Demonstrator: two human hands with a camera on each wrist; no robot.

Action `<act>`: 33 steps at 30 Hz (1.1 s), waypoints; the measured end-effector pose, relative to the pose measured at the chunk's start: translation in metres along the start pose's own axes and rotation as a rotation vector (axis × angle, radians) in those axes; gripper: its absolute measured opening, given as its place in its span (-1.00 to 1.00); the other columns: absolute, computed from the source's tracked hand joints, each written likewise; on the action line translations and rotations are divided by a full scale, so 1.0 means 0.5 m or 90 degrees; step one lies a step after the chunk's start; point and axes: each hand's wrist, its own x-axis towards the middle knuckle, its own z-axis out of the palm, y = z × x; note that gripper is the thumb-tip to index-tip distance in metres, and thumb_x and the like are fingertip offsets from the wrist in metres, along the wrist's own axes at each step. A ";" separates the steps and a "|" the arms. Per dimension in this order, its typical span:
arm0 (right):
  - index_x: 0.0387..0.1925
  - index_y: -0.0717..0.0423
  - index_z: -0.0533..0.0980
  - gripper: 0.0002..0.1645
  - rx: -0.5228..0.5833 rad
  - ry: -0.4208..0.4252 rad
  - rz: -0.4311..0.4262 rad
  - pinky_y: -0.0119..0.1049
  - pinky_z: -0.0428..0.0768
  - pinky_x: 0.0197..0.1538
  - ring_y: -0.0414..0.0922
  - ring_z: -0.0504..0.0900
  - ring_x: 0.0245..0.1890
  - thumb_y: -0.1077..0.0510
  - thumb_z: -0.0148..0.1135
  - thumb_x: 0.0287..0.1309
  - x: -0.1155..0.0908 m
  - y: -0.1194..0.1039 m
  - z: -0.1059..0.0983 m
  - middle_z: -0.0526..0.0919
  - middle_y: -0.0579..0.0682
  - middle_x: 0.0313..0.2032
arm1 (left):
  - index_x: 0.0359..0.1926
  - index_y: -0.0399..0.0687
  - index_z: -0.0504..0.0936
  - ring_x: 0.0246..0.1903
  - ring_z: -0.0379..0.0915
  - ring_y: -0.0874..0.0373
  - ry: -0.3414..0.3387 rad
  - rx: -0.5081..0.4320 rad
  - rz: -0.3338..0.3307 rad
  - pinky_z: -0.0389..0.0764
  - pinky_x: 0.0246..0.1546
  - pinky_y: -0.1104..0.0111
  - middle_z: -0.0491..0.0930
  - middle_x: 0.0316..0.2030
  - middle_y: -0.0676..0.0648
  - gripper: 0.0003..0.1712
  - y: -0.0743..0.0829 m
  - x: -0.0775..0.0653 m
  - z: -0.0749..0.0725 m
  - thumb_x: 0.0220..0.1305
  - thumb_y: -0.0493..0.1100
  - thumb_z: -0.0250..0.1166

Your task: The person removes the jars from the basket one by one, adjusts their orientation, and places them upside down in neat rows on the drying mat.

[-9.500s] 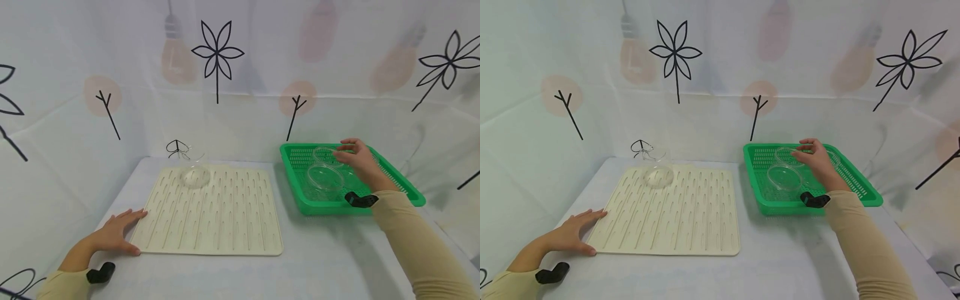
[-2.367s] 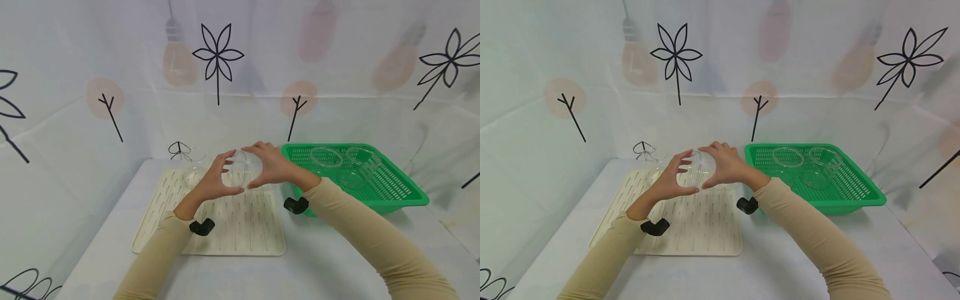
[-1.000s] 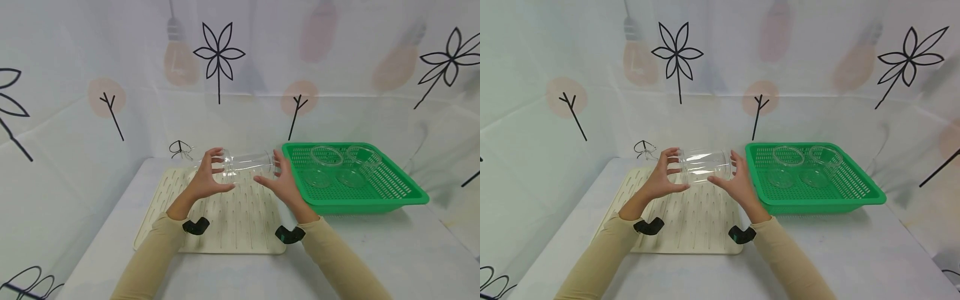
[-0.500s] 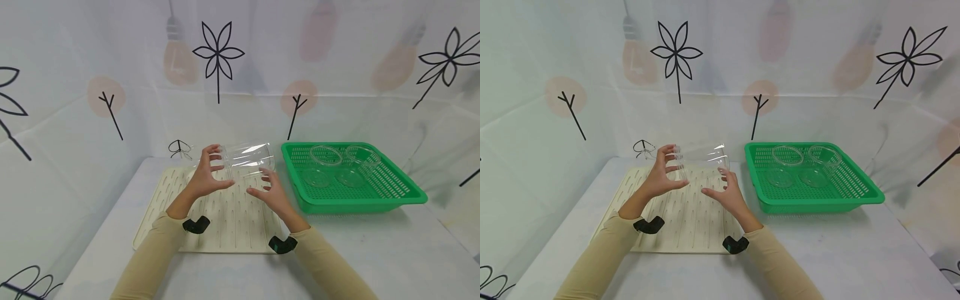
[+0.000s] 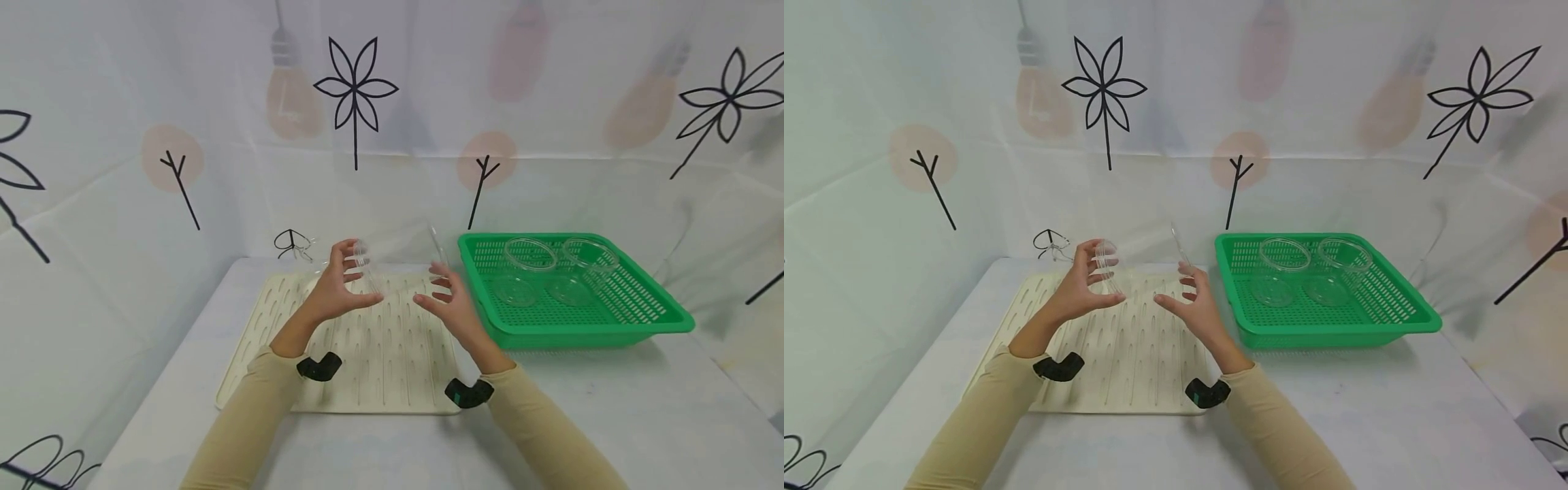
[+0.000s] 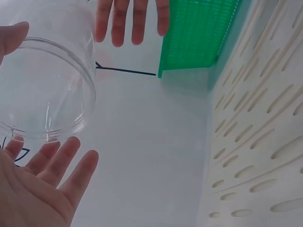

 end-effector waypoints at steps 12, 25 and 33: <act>0.37 0.20 0.01 0.20 0.060 -0.009 -0.085 0.17 0.26 0.14 0.17 0.26 0.18 -0.19 0.44 -0.15 0.023 -0.040 -0.019 0.22 0.27 0.24 | 0.30 -0.18 0.10 0.23 0.16 -0.13 -0.038 0.061 -0.012 0.26 0.18 0.08 0.23 0.24 -0.18 0.00 -0.013 0.000 0.014 -0.07 -0.08 0.48; 0.35 0.17 -0.02 0.21 0.067 -0.049 -0.126 0.17 0.39 0.06 0.13 0.33 0.11 -0.21 0.45 -0.16 0.035 -0.062 -0.010 0.24 0.20 0.17 | 0.24 -0.11 0.21 0.16 0.18 0.03 -0.067 0.121 -0.043 0.27 0.15 0.01 0.24 0.18 -0.08 -0.02 -0.017 0.002 0.024 -0.14 0.12 0.50; 0.33 0.17 0.02 0.08 0.047 -0.035 -0.096 -0.10 0.53 -0.01 0.11 0.36 0.10 0.00 0.46 -0.08 0.044 -0.068 -0.007 0.26 0.20 0.17 | 0.36 -0.02 0.16 0.29 0.01 -0.02 -0.020 0.174 -0.094 0.20 0.17 -0.08 0.16 0.29 -0.07 0.06 -0.026 -0.026 0.009 -0.11 0.20 0.45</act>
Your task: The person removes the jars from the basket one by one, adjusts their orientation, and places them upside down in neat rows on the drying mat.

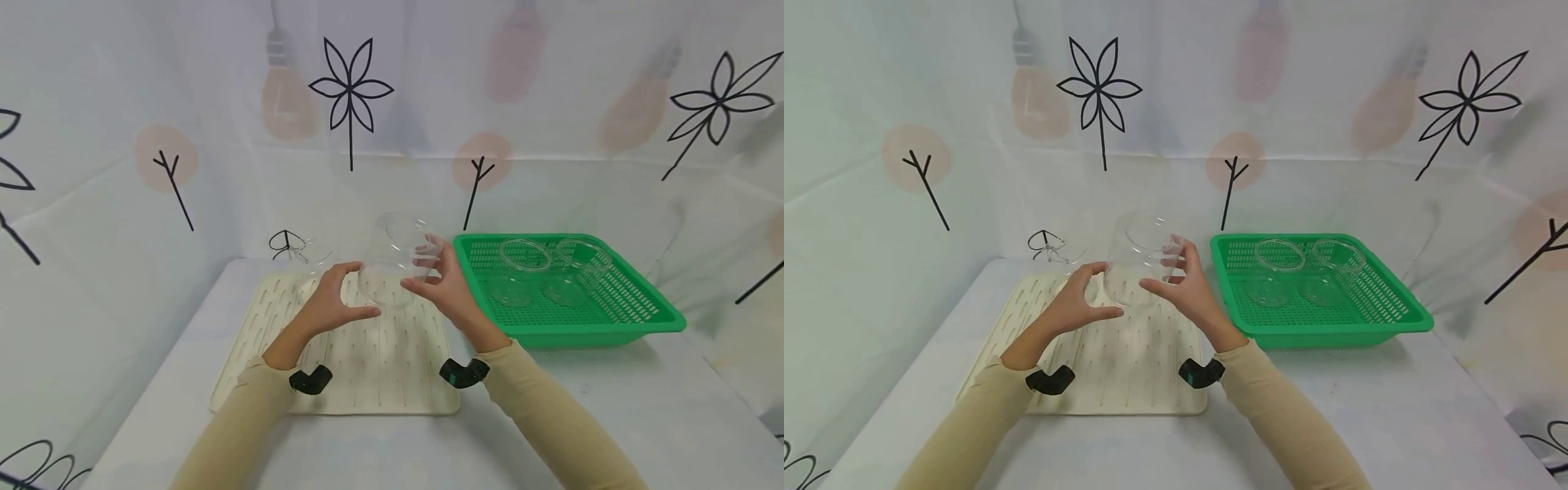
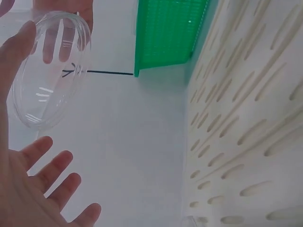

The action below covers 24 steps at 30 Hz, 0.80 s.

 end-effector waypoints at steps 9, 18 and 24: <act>0.36 0.19 0.00 0.04 -0.020 0.015 0.022 0.12 0.38 0.09 0.10 0.34 0.14 0.15 0.41 -0.04 0.017 0.005 0.001 0.25 0.22 0.21 | 0.34 -0.01 0.20 0.28 0.01 -0.09 0.055 0.037 -0.021 0.21 0.13 -0.13 0.17 0.28 -0.11 0.04 -0.052 -0.056 -0.031 -0.13 0.19 0.48; 0.35 0.13 0.05 -0.03 -0.057 0.036 0.037 -0.01 0.42 0.10 0.09 0.37 0.14 0.20 0.39 -0.03 0.032 0.017 0.005 0.29 0.19 0.20 | 0.28 -0.08 0.28 0.25 0.04 -0.13 0.085 0.085 -0.020 0.23 0.10 -0.15 0.21 0.24 -0.15 -0.01 -0.117 -0.106 -0.058 -0.15 0.17 0.49; 0.36 0.05 0.02 0.01 -0.071 0.033 0.078 -0.02 0.45 0.07 0.03 0.36 0.15 0.12 0.41 -0.03 0.044 0.031 0.014 0.28 0.11 0.18 | 0.21 -0.12 0.35 0.21 0.09 -0.14 0.090 0.108 -0.006 0.26 0.07 -0.14 0.28 0.18 -0.15 -0.06 -0.149 -0.134 -0.078 -0.19 0.13 0.52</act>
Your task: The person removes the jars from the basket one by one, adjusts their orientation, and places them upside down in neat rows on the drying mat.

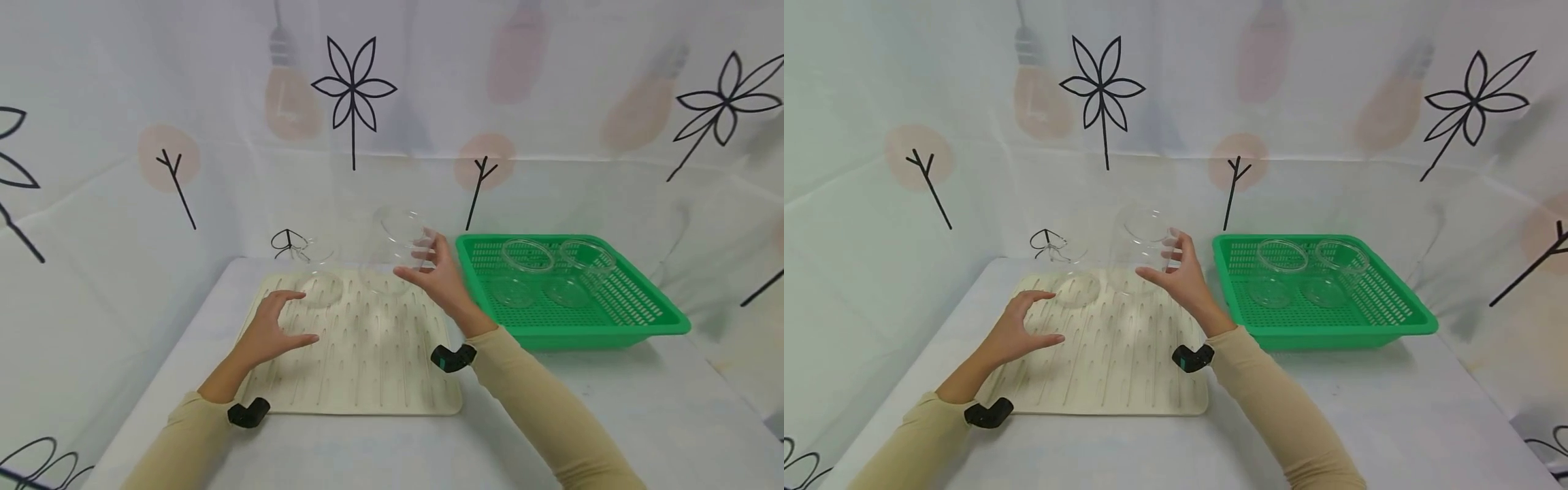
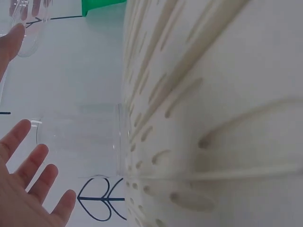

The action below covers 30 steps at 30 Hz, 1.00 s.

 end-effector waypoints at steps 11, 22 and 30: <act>0.36 0.06 0.01 0.05 0.004 0.006 0.039 -0.02 0.47 0.04 0.07 0.33 0.16 0.06 0.43 -0.05 0.015 0.037 0.017 0.24 0.12 0.18 | 0.16 -0.14 0.38 0.13 0.12 -0.21 -0.042 0.059 -0.005 0.27 -0.01 -0.16 0.27 0.15 -0.19 -0.05 -0.070 -0.046 -0.029 -0.22 0.22 0.51; 0.37 0.05 -0.01 0.07 0.012 0.021 0.068 0.01 0.40 0.11 0.10 0.30 0.19 0.05 0.44 -0.05 0.028 0.079 0.036 0.20 0.20 0.23 | 0.14 -0.13 0.40 0.11 0.10 -0.36 -0.088 0.155 -0.019 0.23 -0.04 -0.25 0.21 0.16 -0.37 0.02 -0.109 -0.089 -0.076 -0.32 0.30 0.51; 0.37 0.04 -0.01 0.14 -0.019 0.029 0.117 0.01 0.43 0.09 0.06 0.30 0.20 -0.04 0.48 -0.13 0.034 0.104 0.046 0.20 0.17 0.25 | 0.15 -0.09 0.39 0.13 0.07 -0.43 -0.156 0.210 -0.036 0.22 -0.08 -0.30 0.12 0.22 -0.41 0.11 -0.117 -0.115 -0.101 -0.45 0.39 0.49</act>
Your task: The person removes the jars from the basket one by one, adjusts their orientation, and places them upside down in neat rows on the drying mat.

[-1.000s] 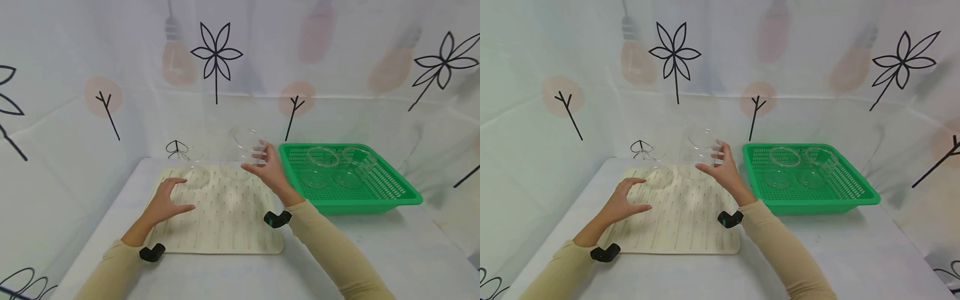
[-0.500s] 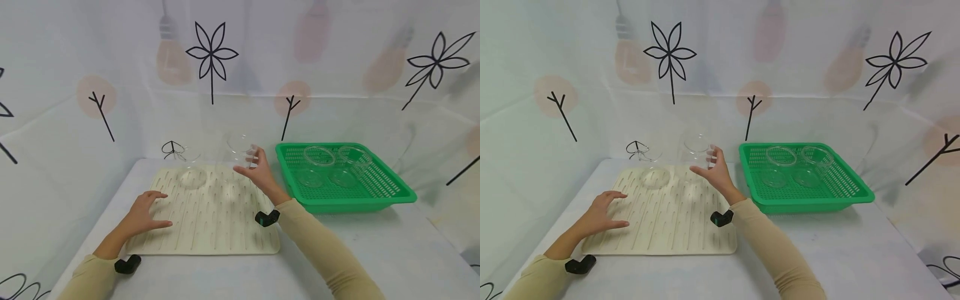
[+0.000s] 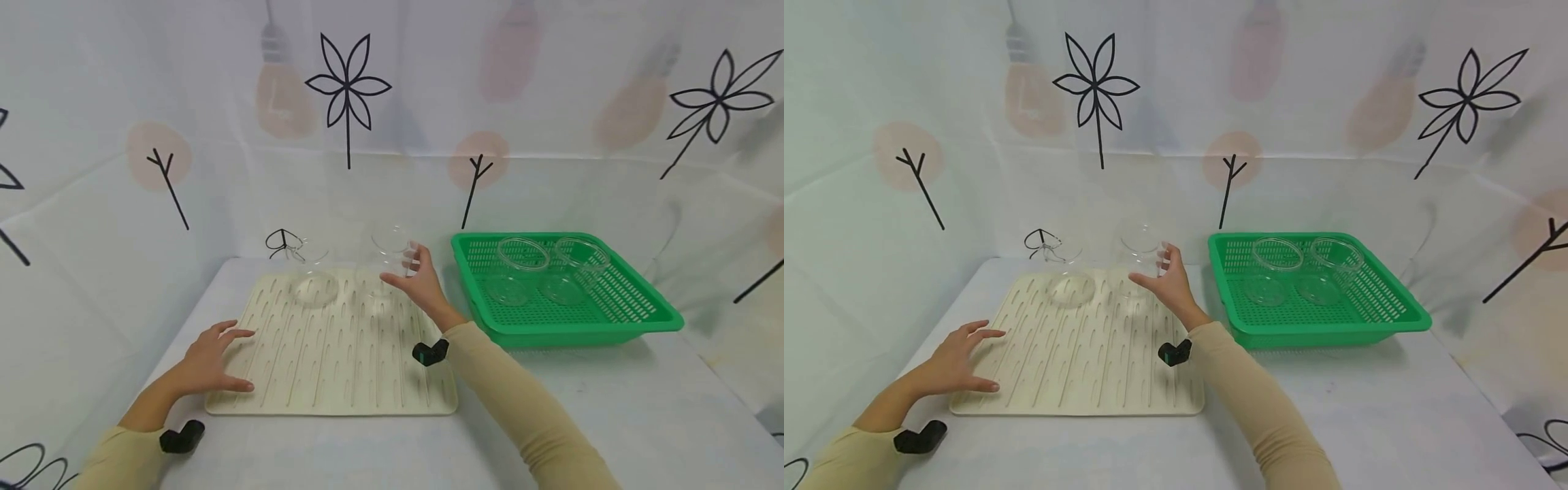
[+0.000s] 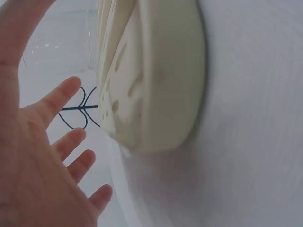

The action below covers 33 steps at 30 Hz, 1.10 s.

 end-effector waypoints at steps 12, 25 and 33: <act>0.38 0.02 -0.05 0.14 -0.049 0.000 0.071 0.01 0.37 0.15 0.05 0.26 0.25 -0.01 0.47 -0.11 0.010 0.044 0.021 0.19 0.11 0.29 | 0.19 -0.12 0.40 0.15 0.05 -0.42 -0.111 -0.019 -0.008 0.19 -0.05 -0.32 0.18 0.21 -0.45 0.15 -0.008 -0.029 -0.019 -0.48 0.33 0.53; 0.39 0.05 -0.08 0.17 -0.056 -0.016 0.112 -0.01 0.33 0.19 0.06 0.20 0.28 0.01 0.47 -0.11 0.022 0.064 0.032 0.15 0.12 0.31 | 0.24 -0.21 0.34 0.16 0.01 -0.44 -0.145 -0.059 0.009 0.13 0.00 -0.32 0.12 0.22 -0.48 0.20 -0.021 -0.038 -0.025 -0.44 0.27 0.55; 0.39 0.05 -0.10 0.16 -0.083 -0.035 0.117 -0.01 0.30 0.22 0.06 0.19 0.29 0.04 0.46 -0.09 0.027 0.060 0.033 0.13 0.12 0.33 | 0.25 -0.22 0.33 0.16 0.01 -0.44 -0.146 -0.060 0.003 0.13 0.00 -0.32 0.12 0.24 -0.48 0.19 -0.014 -0.037 -0.026 -0.42 0.25 0.55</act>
